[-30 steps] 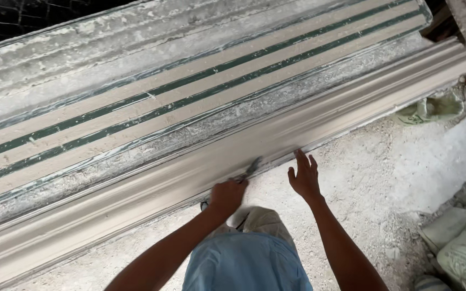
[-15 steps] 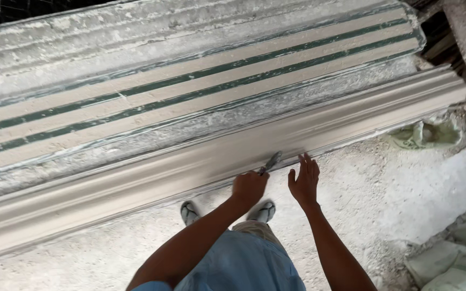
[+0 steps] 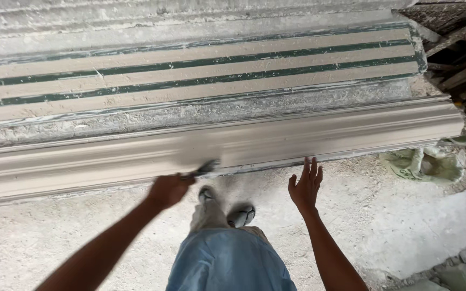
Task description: The person smooths a long white gypsum molding using a small hand tool, repeatedly scraping and refining the surface along its length. The person occasionally pauses to wipe the tool and adjust their grip while working on the same piece.
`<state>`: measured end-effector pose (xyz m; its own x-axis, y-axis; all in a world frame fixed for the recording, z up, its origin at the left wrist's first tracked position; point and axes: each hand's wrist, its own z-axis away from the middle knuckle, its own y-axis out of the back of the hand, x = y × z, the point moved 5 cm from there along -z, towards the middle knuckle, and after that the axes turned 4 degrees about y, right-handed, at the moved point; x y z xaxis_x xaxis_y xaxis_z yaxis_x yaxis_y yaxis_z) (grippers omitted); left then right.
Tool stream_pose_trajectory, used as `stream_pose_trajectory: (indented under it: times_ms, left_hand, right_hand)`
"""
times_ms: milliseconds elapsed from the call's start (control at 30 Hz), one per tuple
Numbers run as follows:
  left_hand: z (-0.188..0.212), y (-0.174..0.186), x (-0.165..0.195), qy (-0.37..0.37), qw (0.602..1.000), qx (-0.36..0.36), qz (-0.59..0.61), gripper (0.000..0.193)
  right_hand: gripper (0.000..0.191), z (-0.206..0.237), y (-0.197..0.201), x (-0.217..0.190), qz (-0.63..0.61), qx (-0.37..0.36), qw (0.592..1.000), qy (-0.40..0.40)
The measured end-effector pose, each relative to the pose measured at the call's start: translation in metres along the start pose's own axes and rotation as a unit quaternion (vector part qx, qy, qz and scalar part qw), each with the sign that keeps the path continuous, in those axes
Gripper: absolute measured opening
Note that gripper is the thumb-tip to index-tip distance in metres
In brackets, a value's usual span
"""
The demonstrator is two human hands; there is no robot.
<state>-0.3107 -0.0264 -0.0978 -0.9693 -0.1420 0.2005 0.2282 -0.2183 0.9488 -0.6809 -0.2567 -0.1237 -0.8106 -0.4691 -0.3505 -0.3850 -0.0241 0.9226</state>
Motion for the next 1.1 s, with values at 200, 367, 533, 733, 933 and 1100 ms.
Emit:
stream_pose_trajectory:
  times_ms: [200, 367, 533, 733, 933, 1100]
  left_hand:
    - [-0.085, -0.015, 0.127, -0.060, 0.997, 0.040, -0.025, 0.029]
    - [-0.052, 0.011, 0.101, -0.066, 0.998, 0.011, -0.008, 0.032]
    - [-0.070, 0.001, 0.120, -0.051, 0.999, -0.017, 0.007, 0.031]
    - [-0.157, -0.005, 0.236, -0.073, 0.992, 0.013, 0.099, 0.020]
    - [-0.107, 0.011, 0.170, -0.104, 0.994, 0.032, 0.034, 0.027]
    - [-0.101, 0.009, 0.164, -0.078, 0.997, -0.011, -0.019, 0.034]
  right_hand:
    - [0.079, -0.011, 0.000, 0.005, 0.027, -0.056, 0.998, -0.027]
    - [0.073, -0.017, 0.012, 0.020, 0.043, -0.071, 0.996, 0.017]
    - [0.073, -0.019, 0.010, 0.025, -0.023, -0.083, 0.996, -0.014]
    - [0.080, -0.019, 0.020, 0.037, -0.028, -0.125, 0.992, -0.020]
    - [0.081, -0.015, 0.025, 0.057, -0.080, -0.135, 0.988, -0.003]
    - [0.079, -0.018, 0.034, 0.102, -0.071, -0.037, 0.996, -0.030]
